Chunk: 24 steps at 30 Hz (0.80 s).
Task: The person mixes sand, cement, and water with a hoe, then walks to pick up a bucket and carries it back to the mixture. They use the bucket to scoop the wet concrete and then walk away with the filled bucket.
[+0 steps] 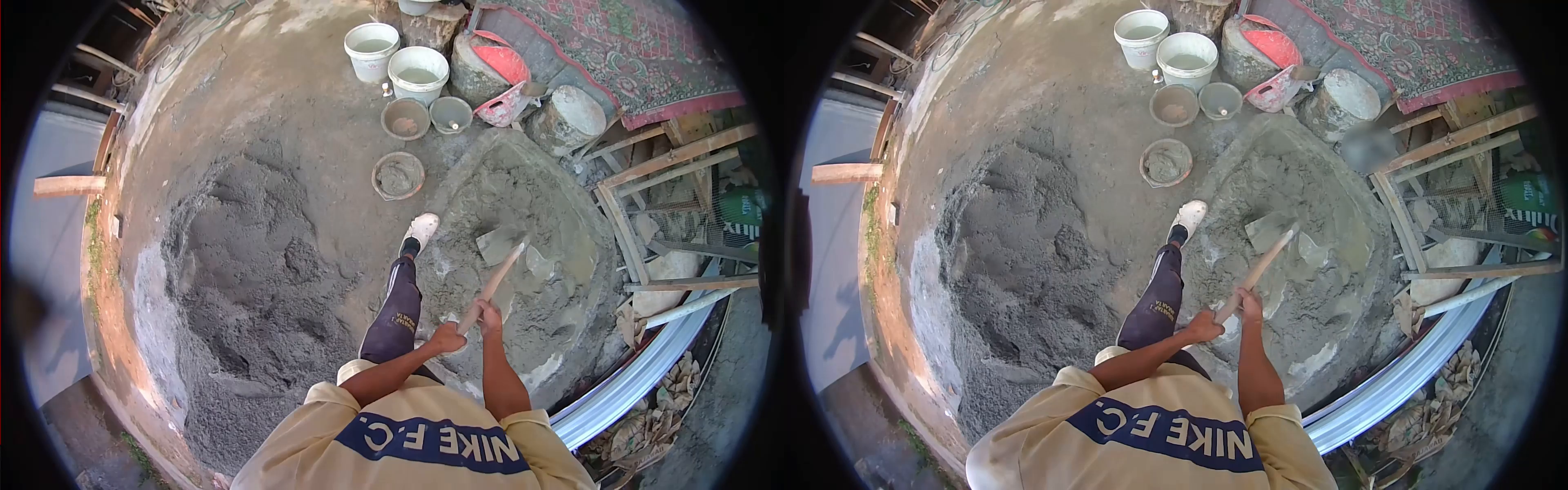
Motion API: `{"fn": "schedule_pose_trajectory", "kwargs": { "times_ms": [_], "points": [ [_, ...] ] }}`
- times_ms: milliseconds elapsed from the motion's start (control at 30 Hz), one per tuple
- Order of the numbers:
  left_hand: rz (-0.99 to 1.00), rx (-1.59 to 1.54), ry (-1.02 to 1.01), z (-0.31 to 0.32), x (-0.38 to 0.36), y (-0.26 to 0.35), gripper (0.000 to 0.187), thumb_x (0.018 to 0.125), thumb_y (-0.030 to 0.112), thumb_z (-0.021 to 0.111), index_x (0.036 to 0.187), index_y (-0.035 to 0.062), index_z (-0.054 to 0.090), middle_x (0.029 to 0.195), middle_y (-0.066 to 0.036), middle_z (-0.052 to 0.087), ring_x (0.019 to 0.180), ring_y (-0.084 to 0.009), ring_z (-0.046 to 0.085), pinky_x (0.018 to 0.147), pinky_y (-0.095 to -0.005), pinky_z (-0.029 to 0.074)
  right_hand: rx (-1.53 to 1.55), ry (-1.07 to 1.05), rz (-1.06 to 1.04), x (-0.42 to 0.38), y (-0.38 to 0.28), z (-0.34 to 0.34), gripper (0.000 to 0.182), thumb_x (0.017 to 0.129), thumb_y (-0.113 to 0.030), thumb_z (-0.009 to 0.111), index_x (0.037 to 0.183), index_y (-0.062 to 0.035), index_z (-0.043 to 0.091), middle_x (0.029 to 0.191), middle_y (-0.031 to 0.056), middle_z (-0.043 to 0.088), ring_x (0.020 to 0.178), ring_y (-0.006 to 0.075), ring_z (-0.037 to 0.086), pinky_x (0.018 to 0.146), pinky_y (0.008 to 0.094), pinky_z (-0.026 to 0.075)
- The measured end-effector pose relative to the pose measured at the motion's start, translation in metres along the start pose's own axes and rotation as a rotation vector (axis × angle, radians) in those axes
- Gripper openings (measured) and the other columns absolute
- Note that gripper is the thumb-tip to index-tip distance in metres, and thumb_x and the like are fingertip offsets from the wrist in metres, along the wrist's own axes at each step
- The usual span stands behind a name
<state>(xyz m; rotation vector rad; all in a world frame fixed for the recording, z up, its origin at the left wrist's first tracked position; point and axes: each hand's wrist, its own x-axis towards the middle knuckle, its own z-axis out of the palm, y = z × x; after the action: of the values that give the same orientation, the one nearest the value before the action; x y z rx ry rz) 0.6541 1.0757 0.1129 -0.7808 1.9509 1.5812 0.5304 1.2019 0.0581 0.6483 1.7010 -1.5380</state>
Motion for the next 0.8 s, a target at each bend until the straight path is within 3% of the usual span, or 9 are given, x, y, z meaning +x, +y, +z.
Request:
{"fn": "schedule_pose_trajectory", "kwargs": {
  "times_ms": [100, 133, 267, 400, 467, 533, 667, 733, 800],
  "points": [
    [-0.173, -0.134, -0.135, 0.024, 0.014, -0.005, 0.029, 0.065, 0.021, 0.065, 0.074, -0.0055, 0.059, 0.069, -0.019, 0.062, 0.061, -0.0294, 0.062, 0.056, -0.0384, 0.049, -0.056, 0.064, 0.115, -0.068, 0.008, -0.011, 0.048, 0.082, -0.027, 0.063, 0.123, -0.0055, 0.049, 0.109, 0.0108, 0.059, 0.088, 0.0233, 0.062, 0.076, 0.0365, 0.046],
    [-0.275, -0.215, -0.206, 0.030, 0.014, -0.003, 0.023, 0.065, 0.020, 0.063, 0.067, -0.0031, 0.058, 0.068, -0.018, 0.061, 0.055, -0.0279, 0.061, 0.049, -0.0377, 0.047, -0.049, 0.073, 0.108, -0.084, 0.011, -0.022, 0.048, 0.082, -0.027, 0.063, 0.123, -0.0055, 0.049, 0.109, 0.0108, 0.059, 0.088, 0.0233, 0.062, 0.076, 0.0365, 0.046],
    [-0.301, -0.332, -0.234, 0.054, 0.004, -0.013, 0.023, 0.068, 0.021, 0.064, 0.068, -0.0009, 0.056, 0.059, -0.010, 0.054, 0.043, -0.0186, 0.051, 0.038, -0.0340, 0.039, 0.074, 0.268, -0.081, -0.148, 0.054, -0.073, 0.048, 0.084, -0.028, 0.062, 0.126, -0.0100, 0.048, 0.109, 0.0132, 0.060, 0.086, 0.0251, 0.063, 0.069, 0.0366, 0.049],
    [-0.258, -0.533, -0.305, 0.035, 0.007, -0.017, 0.034, 0.078, 0.028, 0.064, 0.092, -0.0008, 0.052, 0.077, -0.013, 0.055, 0.047, -0.0194, 0.052, 0.036, -0.0337, 0.040, 0.107, 0.434, -0.001, -0.182, 0.123, -0.144, 0.044, 0.087, -0.028, 0.058, 0.125, -0.0082, 0.049, 0.107, 0.0144, 0.062, 0.075, 0.0261, 0.065, 0.062, 0.0361, 0.050],
    [-0.222, -0.368, -0.351, 0.007, -0.004, -0.004, 0.046, 0.083, 0.036, 0.061, 0.108, -0.0001, 0.048, 0.091, -0.015, 0.056, 0.053, -0.0218, 0.056, 0.039, -0.0352, 0.047, 0.053, 0.486, 0.067, -0.200, 0.150, -0.170, 0.044, 0.088, -0.027, 0.058, 0.125, -0.0062, 0.049, 0.108, 0.0157, 0.062, 0.077, 0.0272, 0.065, 0.061, 0.0361, 0.051],
    [-0.196, -0.312, -0.283, -0.034, -0.034, 0.012, 0.053, 0.088, 0.041, 0.056, 0.119, 0.0001, 0.044, 0.097, -0.014, 0.058, 0.058, -0.0214, 0.059, 0.044, -0.0351, 0.051, 0.006, 0.526, 0.135, -0.216, 0.176, -0.191, 0.045, 0.088, -0.027, 0.058, 0.125, -0.0043, 0.049, 0.110, 0.0170, 0.061, 0.079, 0.0282, 0.065, 0.059, 0.0361, 0.051],
    [0.099, -0.451, -0.080, -0.128, -0.071, 0.001, 0.046, 0.093, 0.033, 0.051, 0.126, 0.0021, 0.043, 0.097, -0.012, 0.063, 0.062, -0.0153, 0.060, 0.054, -0.0285, 0.053, 0.101, 0.755, 0.142, -0.218, 0.203, -0.199, 0.038, 0.088, -0.025, 0.056, 0.119, -0.0040, 0.054, 0.103, 0.0155, 0.064, 0.073, 0.0241, 0.064, 0.061, 0.0340, 0.050],
    [0.141, -0.622, 0.215, -0.172, -0.065, -0.032, 0.031, 0.094, 0.028, 0.050, 0.111, 0.0024, 0.049, 0.081, -0.006, 0.062, 0.053, -0.0114, 0.055, 0.043, -0.0259, 0.046, -0.711, 0.834, -0.279, -0.182, 0.244, -0.231, 0.041, 0.087, -0.027, 0.060, 0.118, -0.0011, 0.054, 0.097, 0.0131, 0.066, 0.070, 0.0196, 0.063, 0.059, 0.0295, 0.047],
    [0.100, -0.675, 0.486, -0.221, -0.052, -0.067, 0.024, 0.095, 0.028, 0.048, 0.095, 0.0038, 0.050, 0.066, -0.002, 0.055, 0.046, -0.0098, 0.050, 0.040, -0.0246, 0.043, -0.304, 0.614, -0.329, -0.221, 0.153, -0.170, 0.047, 0.085, -0.030, 0.065, 0.119, 0.0009, 0.053, 0.092, 0.0096, 0.066, 0.070, 0.0142, 0.059, 0.058, 0.0257, 0.044]
  ]
}}
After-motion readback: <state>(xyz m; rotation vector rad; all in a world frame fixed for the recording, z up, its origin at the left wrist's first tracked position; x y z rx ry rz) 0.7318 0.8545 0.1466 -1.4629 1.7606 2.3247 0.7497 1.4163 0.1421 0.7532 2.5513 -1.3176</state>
